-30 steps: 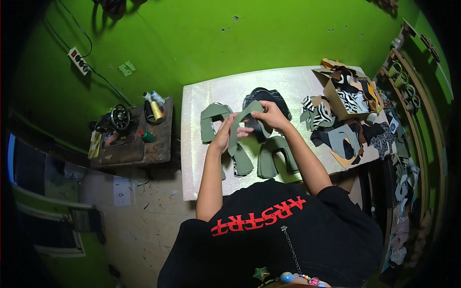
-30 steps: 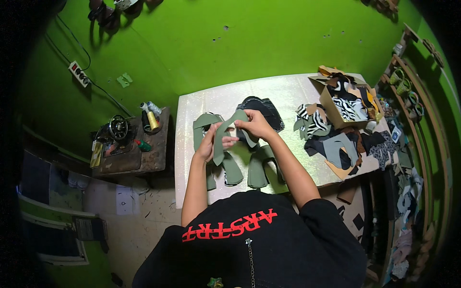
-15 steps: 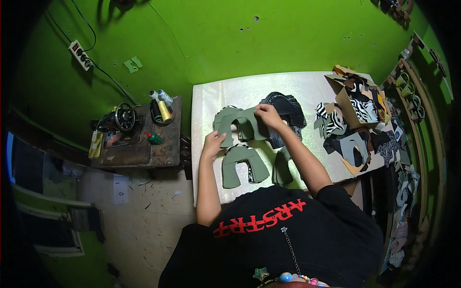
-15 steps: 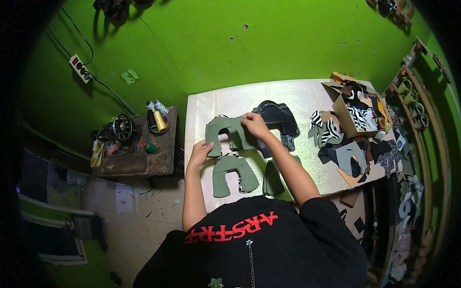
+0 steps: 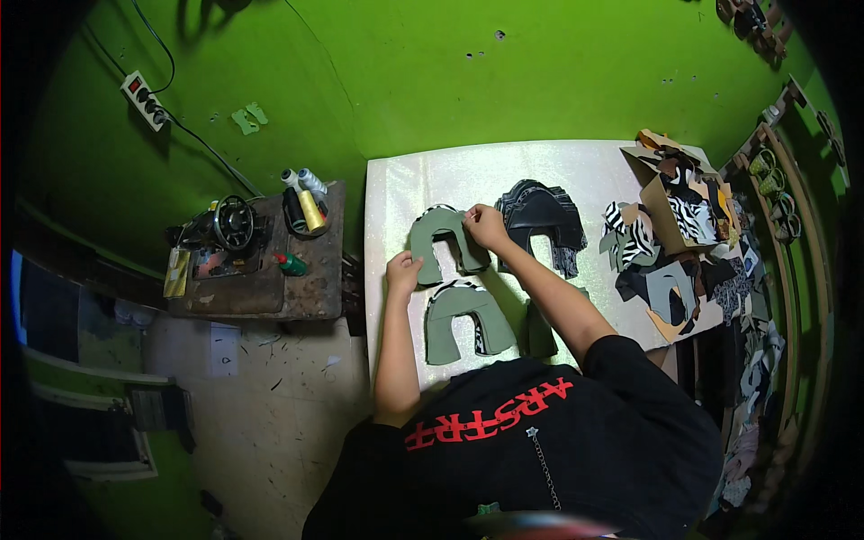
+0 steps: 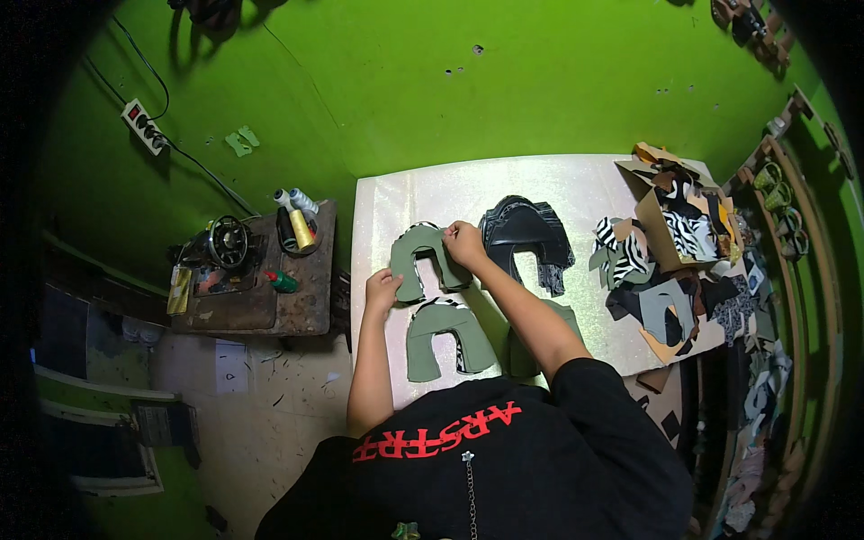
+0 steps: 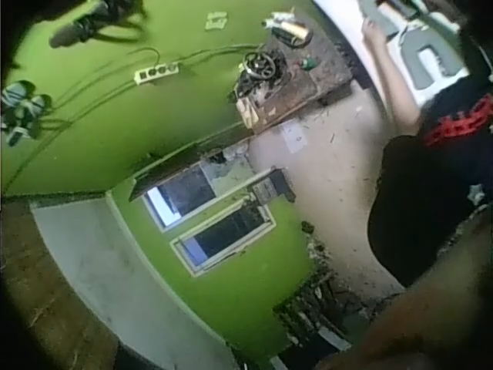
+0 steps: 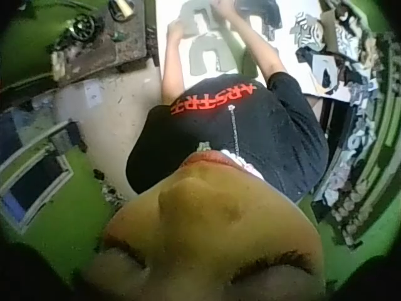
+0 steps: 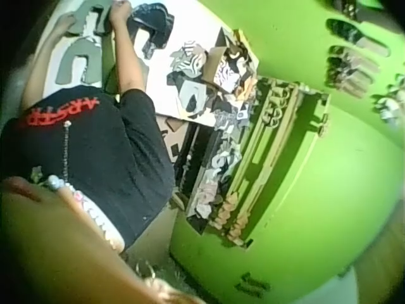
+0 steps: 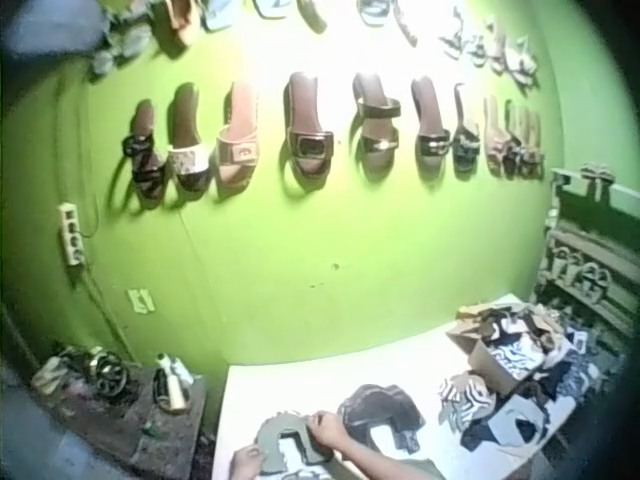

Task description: Sorting and arranging leather shoe upper components on a workbench in a manufacturing environment.

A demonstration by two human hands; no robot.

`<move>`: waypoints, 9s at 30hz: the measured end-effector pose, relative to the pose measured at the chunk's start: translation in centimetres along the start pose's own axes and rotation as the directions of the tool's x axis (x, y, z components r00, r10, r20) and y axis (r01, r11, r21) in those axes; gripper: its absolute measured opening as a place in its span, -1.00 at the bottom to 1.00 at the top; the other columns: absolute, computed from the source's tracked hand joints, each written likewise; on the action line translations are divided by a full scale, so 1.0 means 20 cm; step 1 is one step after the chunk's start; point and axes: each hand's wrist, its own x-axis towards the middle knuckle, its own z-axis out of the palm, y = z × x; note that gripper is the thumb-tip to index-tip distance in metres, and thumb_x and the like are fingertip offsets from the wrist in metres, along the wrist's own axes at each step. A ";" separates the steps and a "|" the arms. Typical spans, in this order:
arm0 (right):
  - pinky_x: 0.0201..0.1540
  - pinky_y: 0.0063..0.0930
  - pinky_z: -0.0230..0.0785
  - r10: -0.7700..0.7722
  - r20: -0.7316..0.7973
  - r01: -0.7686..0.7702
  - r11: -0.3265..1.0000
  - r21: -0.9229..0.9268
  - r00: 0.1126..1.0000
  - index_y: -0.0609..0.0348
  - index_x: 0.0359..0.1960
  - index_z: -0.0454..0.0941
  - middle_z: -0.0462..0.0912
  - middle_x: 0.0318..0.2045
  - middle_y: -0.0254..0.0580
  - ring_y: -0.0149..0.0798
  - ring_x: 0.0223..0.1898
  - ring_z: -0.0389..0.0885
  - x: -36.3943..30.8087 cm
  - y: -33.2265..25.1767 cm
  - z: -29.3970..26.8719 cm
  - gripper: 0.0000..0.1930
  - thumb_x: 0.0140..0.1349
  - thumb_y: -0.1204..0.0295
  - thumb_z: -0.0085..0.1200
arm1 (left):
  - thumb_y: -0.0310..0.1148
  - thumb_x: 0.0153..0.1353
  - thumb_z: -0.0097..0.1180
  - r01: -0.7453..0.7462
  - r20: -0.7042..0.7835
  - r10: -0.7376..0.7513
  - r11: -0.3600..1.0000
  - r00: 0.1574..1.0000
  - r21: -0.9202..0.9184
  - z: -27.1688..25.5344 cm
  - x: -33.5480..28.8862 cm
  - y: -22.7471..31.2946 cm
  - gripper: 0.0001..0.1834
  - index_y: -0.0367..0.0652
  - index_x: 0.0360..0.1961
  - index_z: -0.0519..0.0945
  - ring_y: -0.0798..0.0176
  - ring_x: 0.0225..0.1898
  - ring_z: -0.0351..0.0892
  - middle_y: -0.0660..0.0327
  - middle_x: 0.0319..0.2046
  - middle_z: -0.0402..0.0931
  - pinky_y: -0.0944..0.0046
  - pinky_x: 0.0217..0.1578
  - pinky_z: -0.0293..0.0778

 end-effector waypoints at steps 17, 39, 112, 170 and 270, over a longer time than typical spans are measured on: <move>-0.29 -0.40 0.32 -0.249 -0.149 0.269 0.955 0.129 0.957 0.25 -0.36 0.46 0.41 -0.42 -0.07 -0.16 -0.37 0.45 -0.33 0.08 -0.27 -0.84 -0.04 0.54 0.04 | -0.33 -0.07 0.15 -0.113 -0.267 0.286 0.847 0.920 0.520 0.27 -0.23 0.25 -0.64 0.00 -0.17 0.46 0.02 0.05 0.18 0.11 -0.05 0.26 0.13 0.06 0.12; -0.10 -0.28 0.21 0.036 -0.432 -0.131 0.973 -0.192 0.901 0.08 -0.33 0.50 0.42 -0.31 -0.15 -0.09 -0.17 0.34 -0.76 0.84 -1.28 -0.80 -0.08 0.48 0.07 | -0.49 -0.03 0.03 -0.741 0.256 0.695 0.642 0.671 0.198 1.49 -0.68 0.37 -0.90 -0.15 -0.43 0.51 0.10 -0.13 0.33 0.12 -0.19 0.38 0.21 -0.18 0.30; -0.43 -0.54 0.34 -0.199 -0.061 0.208 0.938 0.276 0.978 0.29 -0.42 0.54 0.57 -0.56 -0.17 -0.40 -0.55 0.50 -0.52 0.13 -0.54 -0.84 0.08 0.43 0.04 | -0.61 0.01 0.06 -0.192 0.153 0.195 0.981 0.969 -0.033 0.33 -0.47 0.34 -0.72 -0.30 -0.18 0.52 0.41 -0.31 0.48 0.19 -0.27 0.51 0.46 -0.25 0.40; -0.53 -0.61 0.17 -0.114 -0.580 0.203 0.975 0.090 0.807 0.23 -0.42 0.51 0.39 -0.53 -0.24 -0.43 -0.60 0.31 -0.76 0.56 -1.35 -0.90 0.02 0.59 -0.05 | -0.56 0.04 -0.01 -0.749 0.203 0.725 0.657 0.658 0.084 1.43 -0.60 0.62 -0.92 -0.22 -0.45 0.53 0.38 -0.39 0.40 0.23 -0.33 0.38 0.43 -0.44 0.35; -0.09 -0.17 0.33 0.292 -0.279 -0.401 0.740 -0.540 0.915 0.34 -0.09 0.36 0.35 -0.16 0.19 0.17 -0.13 0.40 -0.22 1.54 -2.92 -0.48 -0.13 0.37 0.19 | -0.39 -0.04 -0.05 -0.703 0.757 0.114 -0.304 0.644 0.643 3.16 -0.37 0.63 -0.78 -0.12 -0.41 0.62 0.04 0.12 0.24 0.07 -0.02 0.39 -0.32 0.14 -0.34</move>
